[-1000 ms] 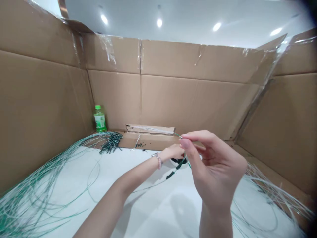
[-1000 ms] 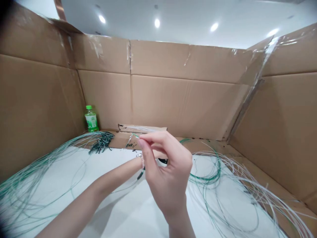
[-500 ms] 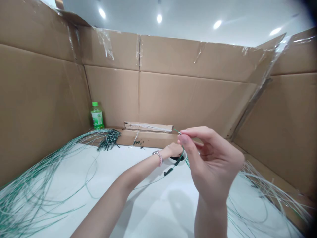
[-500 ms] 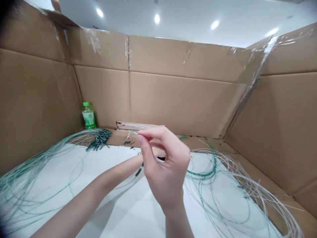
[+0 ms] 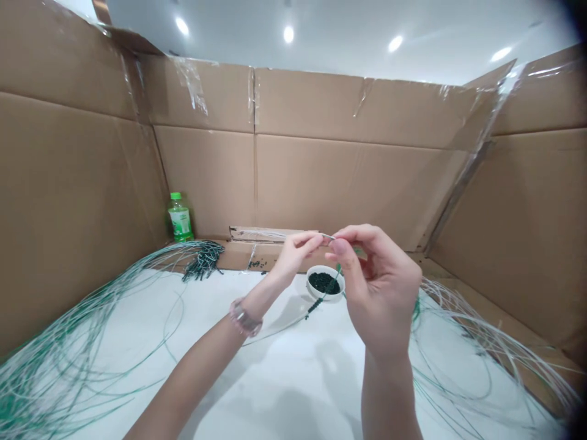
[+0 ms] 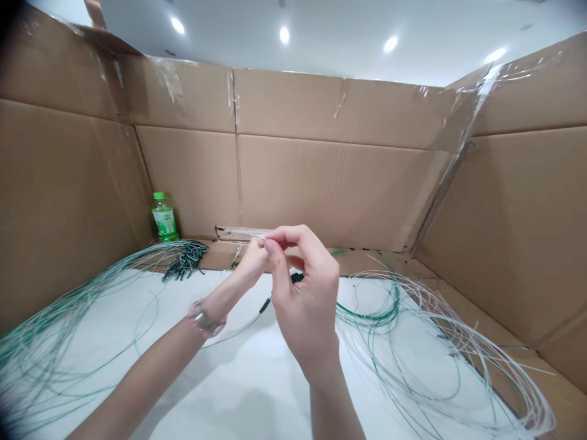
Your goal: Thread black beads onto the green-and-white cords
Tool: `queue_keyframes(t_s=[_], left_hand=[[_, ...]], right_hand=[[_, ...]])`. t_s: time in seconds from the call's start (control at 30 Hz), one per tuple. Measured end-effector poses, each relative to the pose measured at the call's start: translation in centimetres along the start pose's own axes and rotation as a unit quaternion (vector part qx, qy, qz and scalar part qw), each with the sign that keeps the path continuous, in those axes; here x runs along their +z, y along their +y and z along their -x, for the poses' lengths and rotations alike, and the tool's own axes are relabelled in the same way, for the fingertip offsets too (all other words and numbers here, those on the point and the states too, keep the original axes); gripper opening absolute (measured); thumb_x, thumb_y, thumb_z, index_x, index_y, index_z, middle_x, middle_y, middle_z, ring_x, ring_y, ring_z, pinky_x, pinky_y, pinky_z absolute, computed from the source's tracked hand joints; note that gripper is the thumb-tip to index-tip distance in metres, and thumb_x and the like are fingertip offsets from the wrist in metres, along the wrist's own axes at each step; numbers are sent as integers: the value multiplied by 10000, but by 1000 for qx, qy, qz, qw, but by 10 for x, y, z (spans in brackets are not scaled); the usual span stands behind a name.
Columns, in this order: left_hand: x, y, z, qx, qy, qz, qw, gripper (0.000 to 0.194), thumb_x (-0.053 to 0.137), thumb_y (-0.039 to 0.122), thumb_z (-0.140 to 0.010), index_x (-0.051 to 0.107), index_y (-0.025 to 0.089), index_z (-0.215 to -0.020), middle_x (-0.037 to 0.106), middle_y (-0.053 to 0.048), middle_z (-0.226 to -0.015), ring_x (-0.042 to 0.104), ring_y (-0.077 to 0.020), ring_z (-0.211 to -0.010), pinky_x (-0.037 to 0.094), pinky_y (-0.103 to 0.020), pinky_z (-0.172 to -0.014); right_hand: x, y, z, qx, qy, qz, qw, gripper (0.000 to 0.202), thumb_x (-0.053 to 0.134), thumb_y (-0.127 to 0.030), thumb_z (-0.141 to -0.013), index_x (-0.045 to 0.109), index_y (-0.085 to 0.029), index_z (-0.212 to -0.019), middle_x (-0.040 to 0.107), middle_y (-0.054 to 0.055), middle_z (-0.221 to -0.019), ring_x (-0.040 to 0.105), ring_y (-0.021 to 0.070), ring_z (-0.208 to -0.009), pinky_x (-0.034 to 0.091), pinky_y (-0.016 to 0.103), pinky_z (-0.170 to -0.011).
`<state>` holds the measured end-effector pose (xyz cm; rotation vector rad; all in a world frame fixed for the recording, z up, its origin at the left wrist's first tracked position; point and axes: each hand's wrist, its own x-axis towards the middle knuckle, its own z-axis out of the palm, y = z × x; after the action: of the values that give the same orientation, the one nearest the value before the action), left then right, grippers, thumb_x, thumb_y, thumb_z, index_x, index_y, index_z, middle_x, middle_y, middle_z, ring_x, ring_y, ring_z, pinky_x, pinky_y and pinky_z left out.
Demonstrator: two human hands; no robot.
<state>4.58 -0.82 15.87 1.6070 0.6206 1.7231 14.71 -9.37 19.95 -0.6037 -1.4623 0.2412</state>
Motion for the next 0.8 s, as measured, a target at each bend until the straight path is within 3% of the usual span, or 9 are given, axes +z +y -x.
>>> queue_keyframes(t_s=[0.13,0.27,0.47,0.6,0.8], left_hand=[[-23,36,21,-67,-19,139,988,241,723,435,-748,772,202,-787,676,-23,-731,512,-44,-592,414,-140,-547],[-31,62,37,-62,-38,209,975,127,737,354,-759,780,235,-754,654,-8,-698,502,-19,-568,392,-111,-531],[-40,69,35,17,-50,130,990,105,680,294,-819,781,268,-834,689,-23,-774,513,-33,-578,443,-132,-548],[-44,73,35,57,-56,74,994,114,680,242,-815,781,271,-859,708,-41,-795,525,-50,-581,461,-141,-528],[-43,75,36,62,-45,65,995,116,675,259,-819,781,274,-865,702,-39,-770,537,-54,-568,478,-148,-522]], right_hand=[[2,-1,2,-7,5,35,999,96,551,-152,-894,586,-209,-825,579,-44,-758,594,64,-648,550,165,-599],[7,-7,10,-29,-14,62,998,90,518,-137,-909,568,-203,-872,576,-10,-879,597,76,-740,561,181,-644],[17,-11,17,-83,-55,108,989,108,511,-87,-901,566,-177,-883,611,48,-1008,624,102,-940,566,172,-693],[21,-11,17,-126,-26,142,981,139,523,-47,-878,568,-176,-905,622,61,-990,646,120,-919,587,195,-659],[23,-14,17,-140,-16,163,976,169,522,-34,-872,572,-192,-907,635,62,-962,650,131,-877,596,208,-598]])
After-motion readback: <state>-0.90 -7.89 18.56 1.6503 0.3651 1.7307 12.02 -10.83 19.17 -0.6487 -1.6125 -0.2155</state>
